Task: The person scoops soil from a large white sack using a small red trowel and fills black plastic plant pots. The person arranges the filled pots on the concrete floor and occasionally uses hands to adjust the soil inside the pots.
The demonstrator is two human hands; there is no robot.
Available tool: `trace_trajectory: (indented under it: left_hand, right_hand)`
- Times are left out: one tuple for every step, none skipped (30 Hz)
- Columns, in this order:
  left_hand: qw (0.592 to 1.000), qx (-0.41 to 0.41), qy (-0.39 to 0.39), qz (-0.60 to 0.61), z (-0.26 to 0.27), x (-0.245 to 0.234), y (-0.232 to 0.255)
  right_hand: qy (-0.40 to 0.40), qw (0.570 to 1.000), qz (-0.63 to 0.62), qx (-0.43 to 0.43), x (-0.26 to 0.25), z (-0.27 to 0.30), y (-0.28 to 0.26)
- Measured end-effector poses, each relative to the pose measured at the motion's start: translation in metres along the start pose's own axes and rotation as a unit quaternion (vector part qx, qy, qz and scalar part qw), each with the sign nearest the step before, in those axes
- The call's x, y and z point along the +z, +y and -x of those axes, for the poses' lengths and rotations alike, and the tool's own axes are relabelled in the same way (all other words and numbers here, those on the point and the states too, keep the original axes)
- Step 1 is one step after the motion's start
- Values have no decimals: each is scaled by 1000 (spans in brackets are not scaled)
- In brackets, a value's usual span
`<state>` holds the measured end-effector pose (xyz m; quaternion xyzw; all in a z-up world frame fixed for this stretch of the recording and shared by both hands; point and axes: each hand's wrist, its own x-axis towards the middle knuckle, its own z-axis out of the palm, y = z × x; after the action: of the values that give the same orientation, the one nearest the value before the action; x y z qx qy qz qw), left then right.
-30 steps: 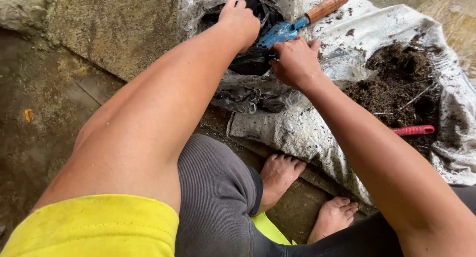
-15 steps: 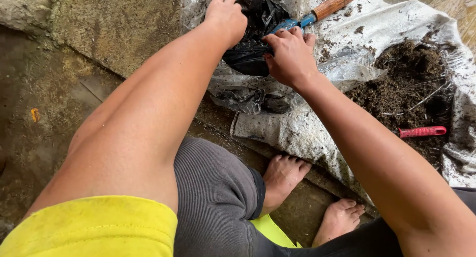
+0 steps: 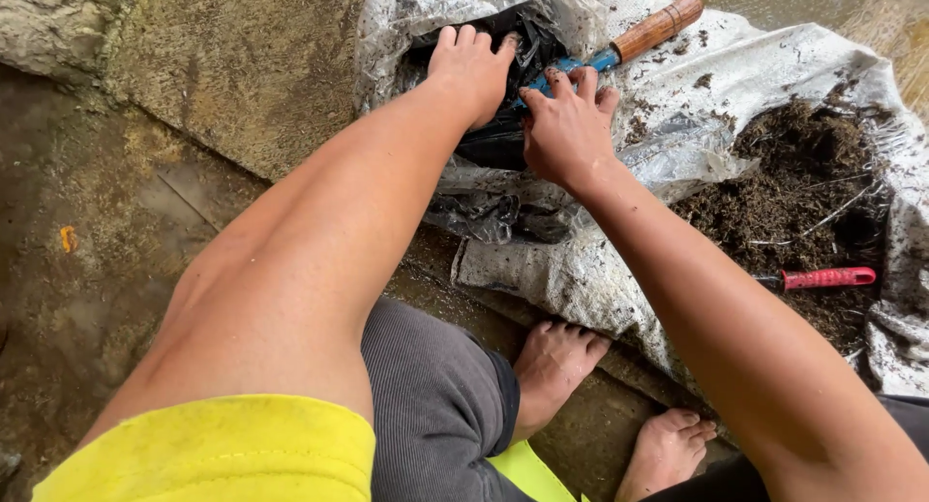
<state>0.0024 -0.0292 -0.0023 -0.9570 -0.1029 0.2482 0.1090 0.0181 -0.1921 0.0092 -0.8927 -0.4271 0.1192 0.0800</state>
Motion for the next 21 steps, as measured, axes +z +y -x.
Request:
trace_trajectory:
  left_hand:
    - [1000, 1, 1, 0, -2, 0, 2]
    - [1000, 3, 6, -21, -4, 0, 5]
    - [999, 5, 10, -43, -7, -1, 8]
    - [999, 6, 10, -43, -8, -2, 10]
    - [999, 4, 1, -41, -10, -3, 13]
    - [999, -1, -7, -40, -12, -4, 14]
    - [999, -1, -6, -41, -12, -7, 16]
    - [999, -1, -9, -42, -11, -9, 18]
    - [999, 0, -11, -44, -11, -11, 20]
    - [999, 1, -13, -43, -11, -9, 21]
    - [997, 8, 16, -77, -11, -8, 22]
    - [993, 12, 45, -111, -11, -7, 21]
    - [993, 11, 44, -111, -12, -3, 20]
    - [987, 16, 85, -133, -12, 0, 20]
    - [980, 20, 125, -153, -13, 3, 20]
    - [980, 21, 124, -153, -16, 9, 18]
    - [983, 38, 125, -128, -19, 14, 16]
    - [985, 56, 126, -103, -23, 18, 15]
    - [985, 57, 127, -103, -22, 16, 15]
    - [987, 64, 113, -99, -20, 14, 14]
    - [988, 71, 100, -95, -17, 13, 14]
  right_hand:
    - [0, 1000, 1, 1, 0, -2, 1]
    - [-10, 1000, -1, -2, 0, -3, 2]
    - [-20, 1000, -2, -4, -1, -3, 3]
    - [-21, 1000, -2, -3, -2, -4, 3]
    - [-30, 1000, -6, 0, -3, -4, 4]
    - [-38, 999, -10, 1, -5, -6, 3]
    - [-37, 999, -10, 1, -5, -6, 4]
    - [-50, 999, -14, 8, -5, -7, 5]
    - [-63, 998, -18, 14, -4, -8, 5]
    - [-64, 998, -18, 14, -3, -8, 6]
    - [-61, 998, -22, 15, -3, -8, 7]
    - [-55, 998, -25, 15, -2, -9, 8]
    - [-55, 998, -26, 14, -2, -10, 8]
    - [-62, 998, -28, 11, -2, -9, 9]
    - [-69, 997, -31, 8, -2, -7, 9]
    - [-70, 997, -31, 9, -4, -7, 8]
    - [-76, 996, -40, 9, -5, -7, 7]
    - [-81, 996, -48, 10, -7, -6, 7]
    - [-80, 996, -48, 12, -6, -6, 9]
    - [-72, 996, -48, 5, -4, -6, 10]
    - [-64, 997, -48, -1, -2, -6, 11]
